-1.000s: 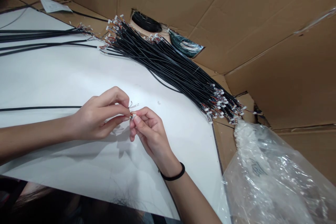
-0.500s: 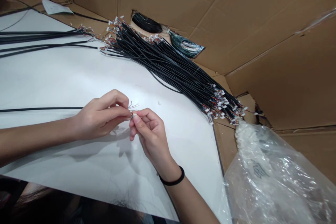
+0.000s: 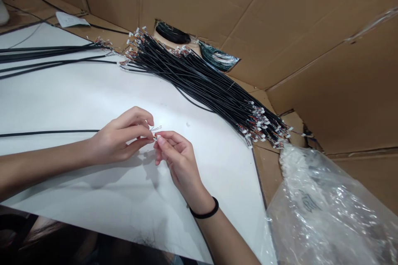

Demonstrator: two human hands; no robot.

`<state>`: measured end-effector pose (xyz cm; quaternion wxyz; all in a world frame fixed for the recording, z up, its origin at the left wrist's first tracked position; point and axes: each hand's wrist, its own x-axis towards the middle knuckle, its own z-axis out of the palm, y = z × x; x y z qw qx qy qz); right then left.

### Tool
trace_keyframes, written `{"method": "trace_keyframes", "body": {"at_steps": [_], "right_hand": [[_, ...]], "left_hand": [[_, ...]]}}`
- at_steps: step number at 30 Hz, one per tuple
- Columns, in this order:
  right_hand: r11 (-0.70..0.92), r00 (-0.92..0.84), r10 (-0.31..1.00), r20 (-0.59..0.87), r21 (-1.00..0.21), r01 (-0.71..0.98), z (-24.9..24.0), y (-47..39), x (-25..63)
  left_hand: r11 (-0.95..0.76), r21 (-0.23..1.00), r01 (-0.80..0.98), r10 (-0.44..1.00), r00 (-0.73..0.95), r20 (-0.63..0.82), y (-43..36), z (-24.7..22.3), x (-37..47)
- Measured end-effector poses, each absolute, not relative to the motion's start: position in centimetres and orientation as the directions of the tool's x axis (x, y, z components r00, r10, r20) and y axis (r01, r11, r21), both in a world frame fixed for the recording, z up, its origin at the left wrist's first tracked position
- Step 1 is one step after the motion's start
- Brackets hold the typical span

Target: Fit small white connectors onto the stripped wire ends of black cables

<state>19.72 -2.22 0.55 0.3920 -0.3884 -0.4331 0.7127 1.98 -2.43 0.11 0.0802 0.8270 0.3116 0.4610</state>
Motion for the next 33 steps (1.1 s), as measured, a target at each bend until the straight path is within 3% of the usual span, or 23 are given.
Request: {"method": "trace_keyframes", "body": {"at_steps": [16, 22, 33], "right_hand": [[-0.094, -0.342, 0.936, -0.078, -0.995, -0.028, -0.09, -2.60, 20.02], [-0.083, -0.338, 0.937, -0.089, -0.996, 0.032, 0.14, -2.52, 19.89], [-0.113, -0.371, 0.923, -0.099, -0.994, -0.015, 0.14, -2.19, 19.94]], "left_hand": [[-0.763, 0.459, 0.455, 0.635, 0.393, 0.665, -2.68, 0.01, 1.97], [-0.754, 0.432, 0.494, 0.641, 0.416, 0.645, -2.62, -0.06, 1.86], [-0.741, 0.473, 0.477, 0.667, 0.449, 0.594, -2.65, 0.04, 1.63]]}}
